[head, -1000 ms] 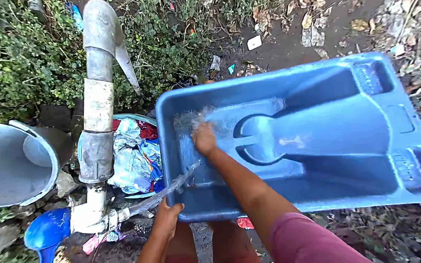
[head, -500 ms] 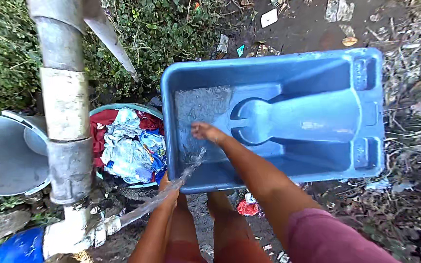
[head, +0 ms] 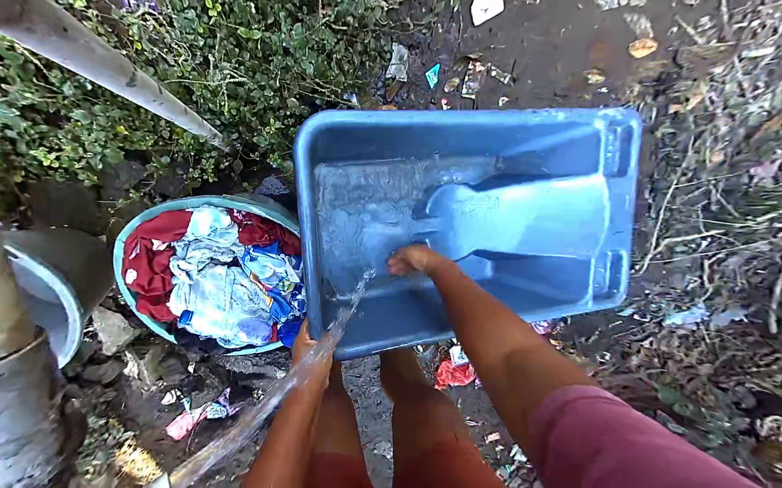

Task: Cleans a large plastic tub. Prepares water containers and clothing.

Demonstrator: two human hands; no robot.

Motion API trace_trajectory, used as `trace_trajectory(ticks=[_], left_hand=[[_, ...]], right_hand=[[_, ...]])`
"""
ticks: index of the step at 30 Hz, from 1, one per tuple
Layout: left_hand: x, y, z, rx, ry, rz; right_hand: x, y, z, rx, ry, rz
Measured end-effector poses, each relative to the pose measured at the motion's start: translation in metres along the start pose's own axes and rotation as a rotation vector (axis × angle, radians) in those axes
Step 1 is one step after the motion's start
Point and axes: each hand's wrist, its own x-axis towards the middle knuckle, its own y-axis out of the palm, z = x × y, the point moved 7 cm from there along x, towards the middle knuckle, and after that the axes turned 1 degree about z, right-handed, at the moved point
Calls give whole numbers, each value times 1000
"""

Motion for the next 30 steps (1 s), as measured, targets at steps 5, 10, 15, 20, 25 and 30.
trace_trajectory(ticks=[5,10,15,20,25,30], left_hand=[[1,-3,0,0,30,-13],[2,1,-1,43,31,-30],[-5,6,-2,84,27,-12],[-3,5,12,102,25,8],[0,6,11,114,42,7],[-4,10,14,173,40,-13]], right_hand=[[3,93,51,500,-280,86],[-13,157,51,295,-253,177],[-37,173,49,-734,-340,366],[10,109,121,-286,-493,74],[9,118,135,648,-703,-74],[-32,152,30,-125,-334,345]])
